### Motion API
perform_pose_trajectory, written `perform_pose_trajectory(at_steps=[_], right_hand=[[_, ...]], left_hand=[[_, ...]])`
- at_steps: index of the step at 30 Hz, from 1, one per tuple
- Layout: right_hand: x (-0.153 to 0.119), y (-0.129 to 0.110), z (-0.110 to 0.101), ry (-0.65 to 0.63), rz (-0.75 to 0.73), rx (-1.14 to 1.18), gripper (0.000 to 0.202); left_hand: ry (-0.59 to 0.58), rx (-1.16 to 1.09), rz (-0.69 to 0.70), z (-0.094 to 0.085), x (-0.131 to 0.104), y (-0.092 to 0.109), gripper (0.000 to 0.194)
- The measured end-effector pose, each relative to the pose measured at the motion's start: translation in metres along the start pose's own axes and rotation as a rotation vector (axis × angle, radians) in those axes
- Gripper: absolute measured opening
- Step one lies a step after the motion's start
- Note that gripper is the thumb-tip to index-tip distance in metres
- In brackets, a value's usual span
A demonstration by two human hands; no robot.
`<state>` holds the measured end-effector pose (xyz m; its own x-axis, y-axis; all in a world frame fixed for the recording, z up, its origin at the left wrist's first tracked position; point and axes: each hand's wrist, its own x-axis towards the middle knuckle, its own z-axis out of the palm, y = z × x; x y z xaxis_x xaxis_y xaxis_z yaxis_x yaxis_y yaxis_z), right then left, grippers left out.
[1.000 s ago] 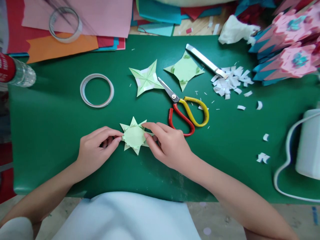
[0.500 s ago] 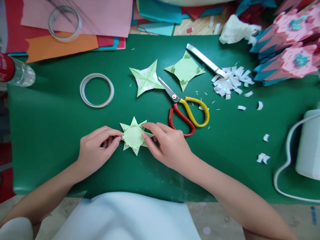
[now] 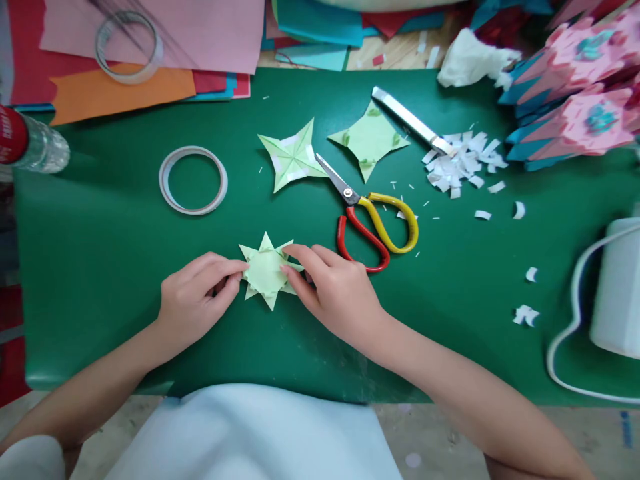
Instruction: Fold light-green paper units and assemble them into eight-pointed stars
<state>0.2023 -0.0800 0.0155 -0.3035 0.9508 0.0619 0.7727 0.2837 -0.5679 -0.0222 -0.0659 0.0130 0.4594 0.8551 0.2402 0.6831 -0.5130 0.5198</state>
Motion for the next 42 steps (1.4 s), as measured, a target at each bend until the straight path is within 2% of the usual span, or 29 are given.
perform_pose_trajectory(at_steps=[5, 15, 21, 27, 36, 42], right_hand=[[0.0006, -0.0004, 0.0, -0.003, 0.009, 0.004, 0.02], [0.0009, -0.0007, -0.0004, -0.011, 0.011, -0.009, 0.021], [-0.0011, 0.0007, 0.0021, 0.065, -0.066, -0.061, 0.025], [-0.0034, 0.0031, 0.0001, 0.014, -0.265, -0.219, 0.032], [-0.006, -0.0049, 0.0013, 0.005, -0.222, -0.398, 0.039], [-0.0022, -0.0047, -0.0019, 0.028, -0.26, -0.478, 0.033]], left_hand=[[-0.007, 0.08, 0.097, 0.0016, -0.0026, -0.0027, 0.027], [-0.018, 0.255, 0.187, 0.0032, -0.0046, -0.0013, 0.029], [-0.021, 0.369, 0.276, 0.0044, -0.0051, 0.0001, 0.031], [-0.04, 0.387, 0.268, 0.0046, -0.0053, 0.0017, 0.033], [-0.045, 0.422, 0.281, 0.0046, -0.0059, 0.0027, 0.032], [-0.045, 0.382, 0.257, 0.0021, -0.0025, 0.0022, 0.027]])
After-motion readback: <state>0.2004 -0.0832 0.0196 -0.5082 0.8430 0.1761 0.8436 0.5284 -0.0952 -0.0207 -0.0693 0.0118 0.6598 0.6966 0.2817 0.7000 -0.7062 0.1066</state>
